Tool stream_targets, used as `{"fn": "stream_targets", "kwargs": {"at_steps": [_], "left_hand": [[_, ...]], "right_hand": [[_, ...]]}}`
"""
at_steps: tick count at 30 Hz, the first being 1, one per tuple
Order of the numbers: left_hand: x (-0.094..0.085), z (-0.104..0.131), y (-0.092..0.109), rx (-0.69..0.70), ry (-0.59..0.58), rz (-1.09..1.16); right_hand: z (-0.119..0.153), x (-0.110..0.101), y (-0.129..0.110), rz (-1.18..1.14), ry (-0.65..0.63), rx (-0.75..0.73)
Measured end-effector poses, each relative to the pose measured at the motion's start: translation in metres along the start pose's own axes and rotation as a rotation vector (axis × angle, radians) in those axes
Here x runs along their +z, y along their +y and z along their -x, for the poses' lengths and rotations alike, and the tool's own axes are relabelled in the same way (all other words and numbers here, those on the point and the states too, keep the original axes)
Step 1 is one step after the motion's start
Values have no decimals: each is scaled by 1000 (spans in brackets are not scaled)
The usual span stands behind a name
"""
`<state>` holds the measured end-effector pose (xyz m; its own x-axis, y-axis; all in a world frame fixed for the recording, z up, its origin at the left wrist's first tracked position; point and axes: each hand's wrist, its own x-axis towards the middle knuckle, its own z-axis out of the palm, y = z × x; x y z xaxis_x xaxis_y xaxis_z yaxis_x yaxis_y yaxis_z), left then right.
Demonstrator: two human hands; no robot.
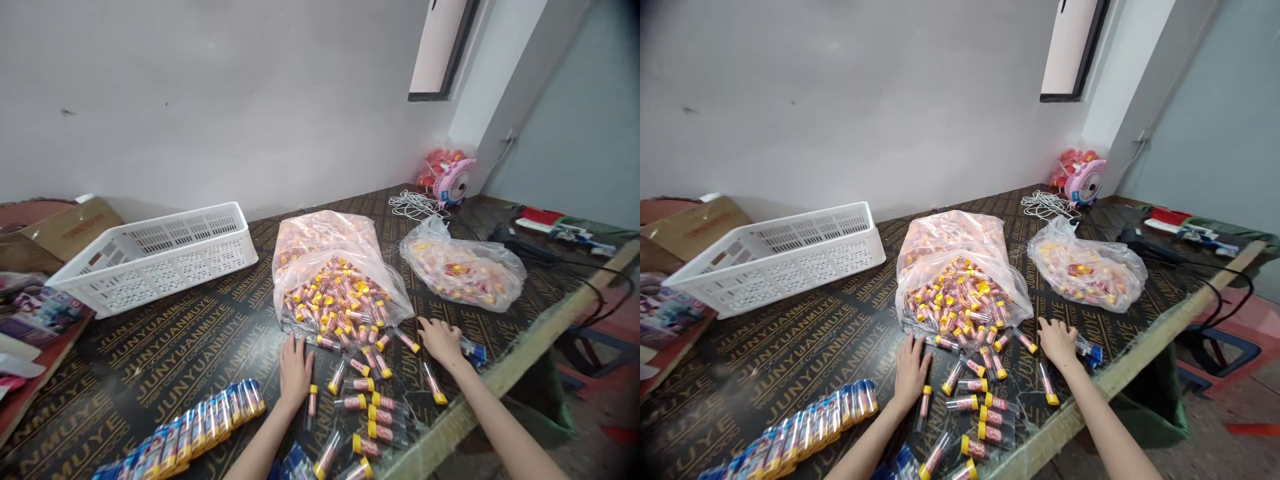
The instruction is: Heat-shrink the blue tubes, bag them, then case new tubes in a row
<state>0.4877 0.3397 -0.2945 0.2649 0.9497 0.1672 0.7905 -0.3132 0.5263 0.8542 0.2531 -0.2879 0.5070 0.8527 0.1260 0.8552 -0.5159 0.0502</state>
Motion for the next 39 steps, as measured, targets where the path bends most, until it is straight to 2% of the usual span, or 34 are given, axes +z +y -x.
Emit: {"fn": "stream_targets", "kwargs": {"at_steps": [3,6,10,13,16,18,22,28,30,34,36,39], "left_hand": [[-11,24,6,11,-145,157],[-39,58,5,12,-274,295],[-86,107,-16,-30,-253,145],[-106,137,-36,-150,-267,46],[-106,154,-46,-193,-284,97],[-100,159,-47,-202,-239,140],[-93,161,-45,-257,-169,184],[-97,162,-51,-295,-207,224],[-101,164,-54,-310,-206,257],[-106,168,-59,-269,-156,267],[-107,170,-61,-260,-153,277],[-107,173,-62,-283,-143,306]], "right_hand": [[8,1,-7,-10,41,27],[11,-3,-2,-34,71,93],[17,-5,6,-104,57,88],[28,-2,0,-187,63,27],[44,4,-18,-293,78,-22],[56,7,-33,-351,85,-41],[85,9,-66,-582,132,-67],[120,2,-105,-808,158,-143],[127,-5,-111,-820,195,-164],[139,-33,-124,-729,377,-148],[144,-50,-138,-747,417,-156],[154,-69,-172,-912,399,-222]]}}
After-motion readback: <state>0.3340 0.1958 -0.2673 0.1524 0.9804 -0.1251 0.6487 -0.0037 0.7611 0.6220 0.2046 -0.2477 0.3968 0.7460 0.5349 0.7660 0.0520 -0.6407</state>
